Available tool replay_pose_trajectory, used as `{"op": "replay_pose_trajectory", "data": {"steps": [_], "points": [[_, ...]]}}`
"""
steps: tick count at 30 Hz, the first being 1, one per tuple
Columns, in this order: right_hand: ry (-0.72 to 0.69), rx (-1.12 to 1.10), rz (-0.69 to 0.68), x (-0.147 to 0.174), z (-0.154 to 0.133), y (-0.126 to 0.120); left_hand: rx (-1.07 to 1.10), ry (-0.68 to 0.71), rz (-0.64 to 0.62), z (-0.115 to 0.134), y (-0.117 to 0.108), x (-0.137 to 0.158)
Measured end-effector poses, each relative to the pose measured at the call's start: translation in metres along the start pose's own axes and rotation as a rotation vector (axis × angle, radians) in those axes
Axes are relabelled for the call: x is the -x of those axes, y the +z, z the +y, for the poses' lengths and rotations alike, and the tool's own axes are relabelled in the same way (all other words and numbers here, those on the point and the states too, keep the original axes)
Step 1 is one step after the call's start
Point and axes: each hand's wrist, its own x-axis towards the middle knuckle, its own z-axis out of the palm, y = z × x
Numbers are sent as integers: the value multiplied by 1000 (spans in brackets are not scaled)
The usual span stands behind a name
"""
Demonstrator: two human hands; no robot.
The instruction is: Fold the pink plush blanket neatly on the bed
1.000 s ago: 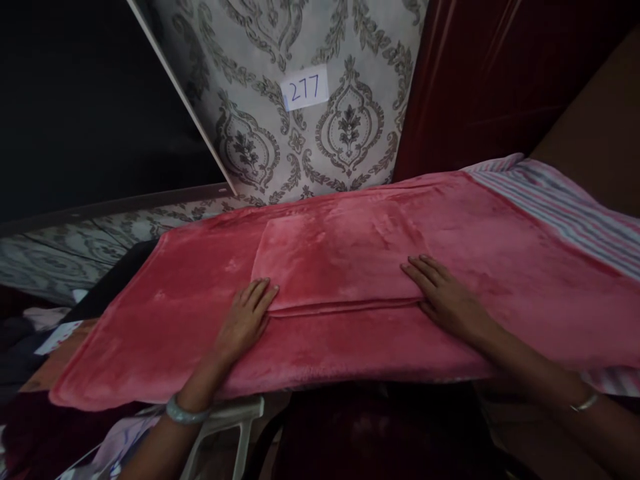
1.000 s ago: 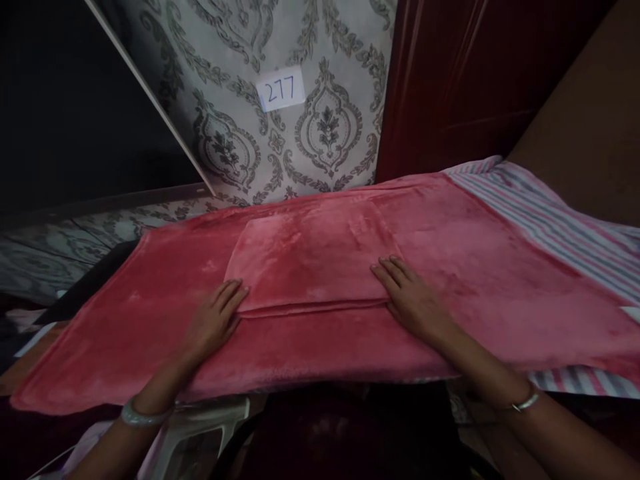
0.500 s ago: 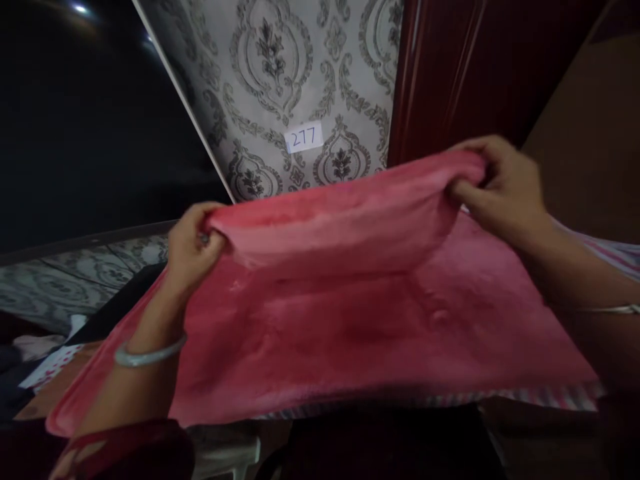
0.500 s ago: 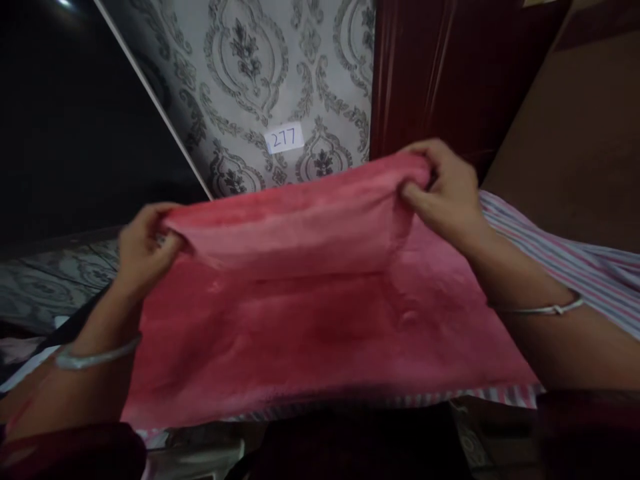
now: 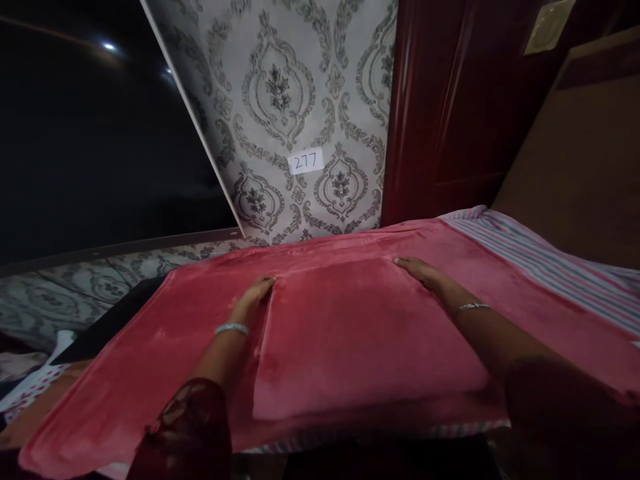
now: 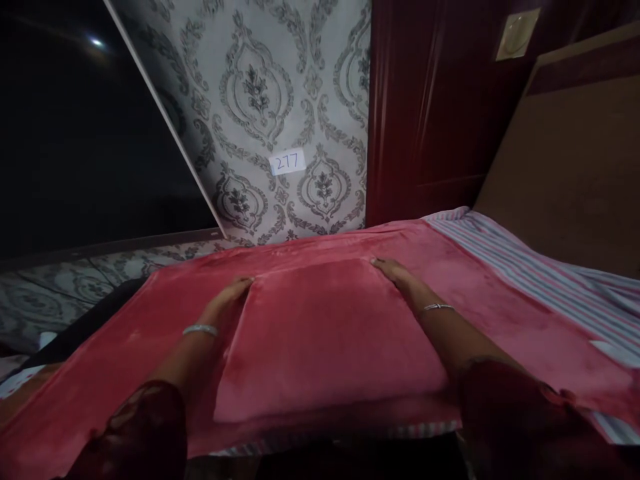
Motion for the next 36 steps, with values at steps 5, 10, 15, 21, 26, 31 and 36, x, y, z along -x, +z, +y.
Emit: {"op": "replay_pose_trajectory", "data": {"steps": [5,10,15,21,26,31,36], "points": [[-25,95,22,-15,19,-4,45,-9,35,-22,5,-16],[-17,267,115,-27,27,4,27,-16,90,-27,19,-34],[-39,444,193,-20,26,3,-120,32,200,-30,20,-33],[-322,570,158,7,-26,30,-375,303,175,9,56,-17],[-589,770,-86,42,-52,108,-973,603,-47,15,125,16],[-606,853,-67,52,-30,131,-1137,618,2,-13,139,24],[-486,914,-15,30,-13,96,-1190,588,15,-17,118,12]]}}
